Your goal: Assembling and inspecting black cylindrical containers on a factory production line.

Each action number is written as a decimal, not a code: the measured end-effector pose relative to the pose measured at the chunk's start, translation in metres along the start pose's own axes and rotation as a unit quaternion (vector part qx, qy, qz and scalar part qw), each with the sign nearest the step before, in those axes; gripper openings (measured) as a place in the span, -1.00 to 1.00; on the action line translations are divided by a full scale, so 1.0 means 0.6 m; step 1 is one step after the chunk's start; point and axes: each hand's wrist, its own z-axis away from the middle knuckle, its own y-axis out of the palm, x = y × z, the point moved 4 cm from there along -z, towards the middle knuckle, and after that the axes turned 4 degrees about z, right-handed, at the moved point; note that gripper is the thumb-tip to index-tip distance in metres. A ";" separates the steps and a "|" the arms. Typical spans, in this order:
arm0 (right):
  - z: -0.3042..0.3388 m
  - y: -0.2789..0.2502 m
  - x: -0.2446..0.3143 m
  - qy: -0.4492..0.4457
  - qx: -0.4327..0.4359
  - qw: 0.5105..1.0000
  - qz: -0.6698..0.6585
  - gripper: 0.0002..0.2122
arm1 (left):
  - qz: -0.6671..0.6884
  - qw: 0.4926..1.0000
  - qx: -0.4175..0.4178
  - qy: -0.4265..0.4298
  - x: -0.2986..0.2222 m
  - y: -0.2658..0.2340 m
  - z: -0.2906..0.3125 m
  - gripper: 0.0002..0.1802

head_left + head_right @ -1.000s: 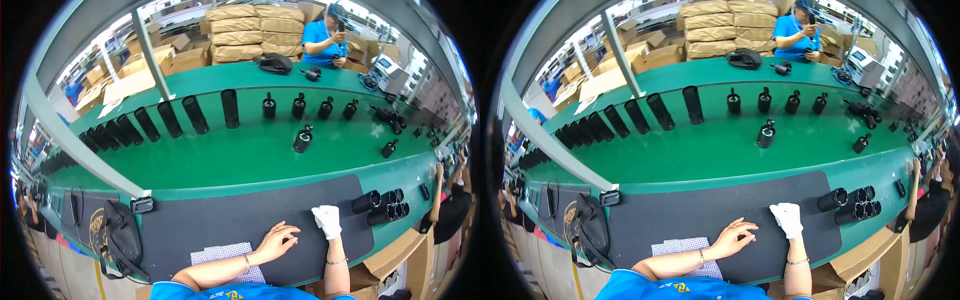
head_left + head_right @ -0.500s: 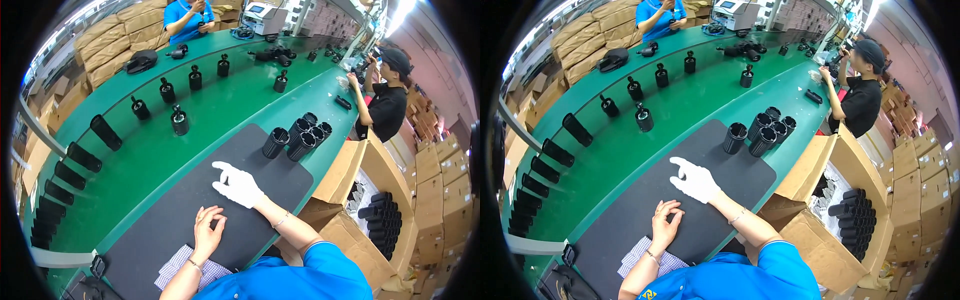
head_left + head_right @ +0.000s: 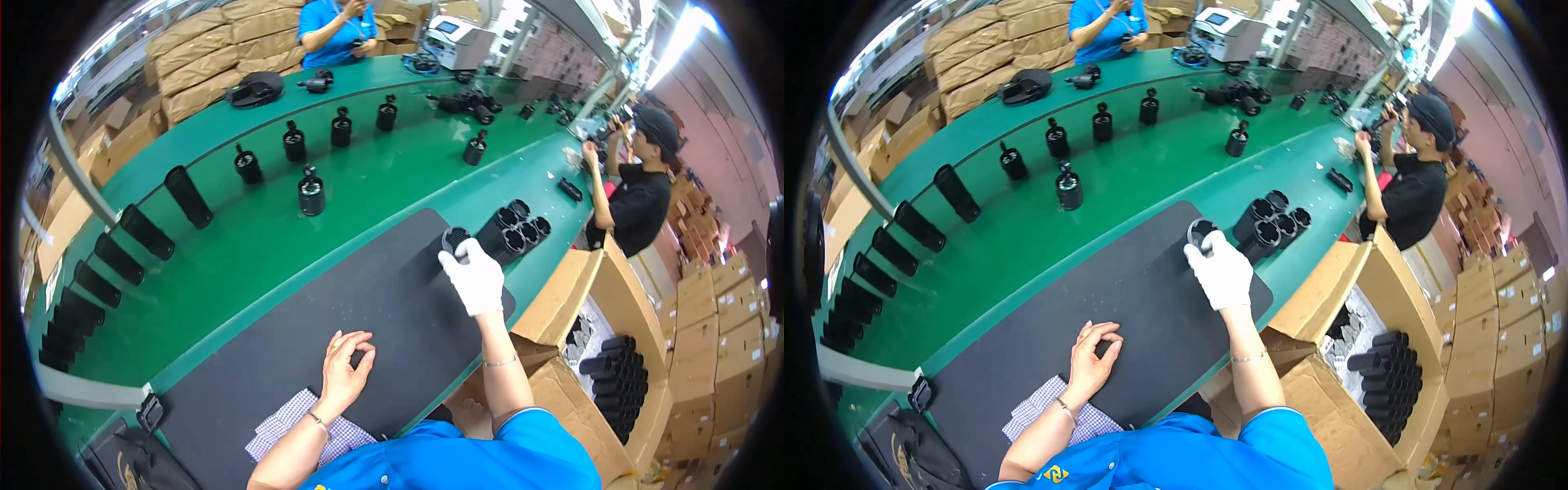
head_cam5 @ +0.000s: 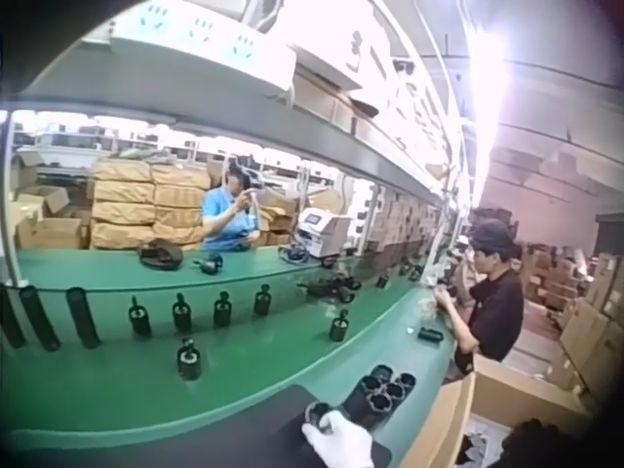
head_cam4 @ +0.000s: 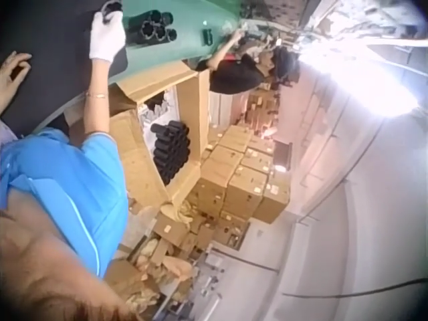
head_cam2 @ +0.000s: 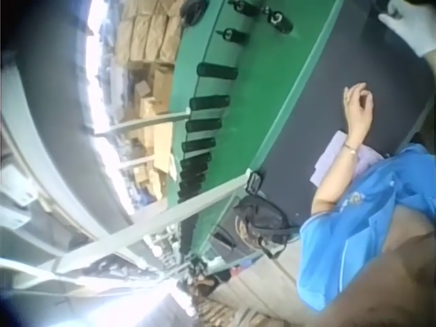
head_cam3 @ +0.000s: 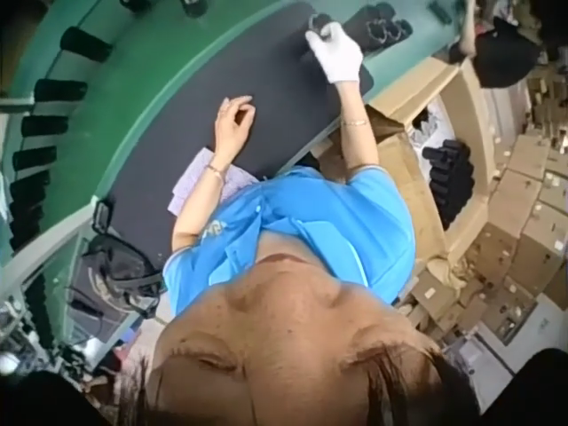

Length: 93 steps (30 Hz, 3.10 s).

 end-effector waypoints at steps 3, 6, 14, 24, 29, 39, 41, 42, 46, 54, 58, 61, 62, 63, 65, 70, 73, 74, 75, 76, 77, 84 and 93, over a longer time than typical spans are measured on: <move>0.020 0.004 0.046 -0.078 0.074 0.994 -0.003 -0.70 | 0.045 0.995 -0.084 0.009 -0.019 -0.008 -0.006 -0.33; 0.095 0.016 0.106 -0.258 0.196 0.946 -0.004 -0.70 | 0.017 0.987 -0.110 0.114 -0.043 -0.020 -0.010 -0.21; 0.149 0.056 0.119 -0.135 0.280 0.891 -0.331 -0.49 | 0.336 0.941 -0.028 -0.018 -0.001 -0.017 -0.002 -0.22; 0.184 0.118 0.080 -0.113 0.279 0.887 -0.350 -0.27 | 0.564 0.824 -0.025 -0.042 0.013 0.001 -0.010 -0.30; 0.160 0.113 0.063 -0.120 0.242 0.884 -0.382 -0.34 | 0.483 0.875 0.007 -0.012 -0.021 -0.027 -0.067 -0.28; 0.112 0.066 -0.025 0.044 0.143 0.826 -0.543 -0.44 | 0.049 0.965 -0.250 -0.057 0.105 -0.142 -0.346 -0.13; 0.112 0.066 -0.028 0.046 0.146 0.844 -0.513 -0.46 | 0.024 0.951 -0.289 -0.111 0.136 -0.146 -0.383 -0.16; 0.107 0.067 -0.032 0.052 0.140 0.845 -0.514 -0.46 | 0.024 0.953 -0.281 -0.111 0.142 -0.147 -0.402 -0.16; 0.099 0.063 -0.039 0.052 0.114 0.861 -0.494 -0.47 | 0.114 0.981 -0.146 -0.052 0.163 -0.155 -0.433 -0.25; 0.092 0.051 -0.029 0.030 0.120 0.840 -0.528 -0.44 | 0.440 0.888 0.005 -0.137 0.039 -0.131 -0.219 -0.37; 0.114 0.037 -0.016 0.004 0.135 0.834 -0.535 -0.43 | 0.374 0.915 0.056 -0.138 0.012 -0.155 -0.139 -0.29; 0.117 0.028 -0.006 -0.030 0.119 0.836 -0.534 -0.45 | 0.162 0.983 0.056 -0.068 -0.023 -0.170 -0.108 -0.25; 0.117 0.025 -0.003 -0.032 0.124 0.836 -0.533 -0.45 | 0.164 0.983 0.051 -0.070 -0.035 -0.170 -0.102 -0.25; 0.113 0.018 0.000 -0.041 0.109 0.840 -0.531 -0.45 | 0.104 0.993 0.056 -0.017 -0.055 -0.170 -0.100 -0.23; 0.105 0.003 0.004 -0.053 0.074 0.848 -0.522 -0.47 | -0.014 0.994 0.072 0.085 -0.092 -0.162 -0.097 -0.19; 0.097 -0.021 0.032 -0.090 0.112 0.862 -0.487 -0.51 | -0.057 0.986 0.090 0.126 -0.129 -0.138 -0.087 -0.16; 0.097 -0.022 0.045 -0.102 0.140 0.863 -0.474 -0.53 | -0.050 0.985 0.101 0.131 -0.138 -0.131 -0.084 -0.16; 0.099 -0.021 0.050 -0.104 0.149 0.861 -0.475 -0.55 | -0.052 0.983 0.108 0.138 -0.141 -0.129 -0.083 -0.18; 0.100 -0.019 0.054 -0.105 0.159 0.858 -0.477 -0.56 | -0.055 0.981 0.115 0.144 -0.144 -0.126 -0.082 -0.19; 0.099 -0.019 0.055 -0.106 0.168 0.855 -0.479 -0.57 | -0.057 0.979 0.123 0.151 -0.145 -0.123 -0.081 -0.20; 0.098 -0.018 0.056 -0.106 0.170 0.855 -0.478 -0.57 | -0.057 0.980 0.123 0.149 -0.145 -0.123 -0.080 -0.20; 0.090 -0.018 0.060 -0.147 0.179 0.858 -0.458 -0.63 | -0.129 0.960 0.102 0.228 -0.154 -0.121 -0.072 -0.17; 0.055 -0.055 0.131 -0.177 0.197 0.881 -0.391 -0.77 | -0.136 0.948 0.010 0.287 -0.165 -0.113 -0.070 -0.19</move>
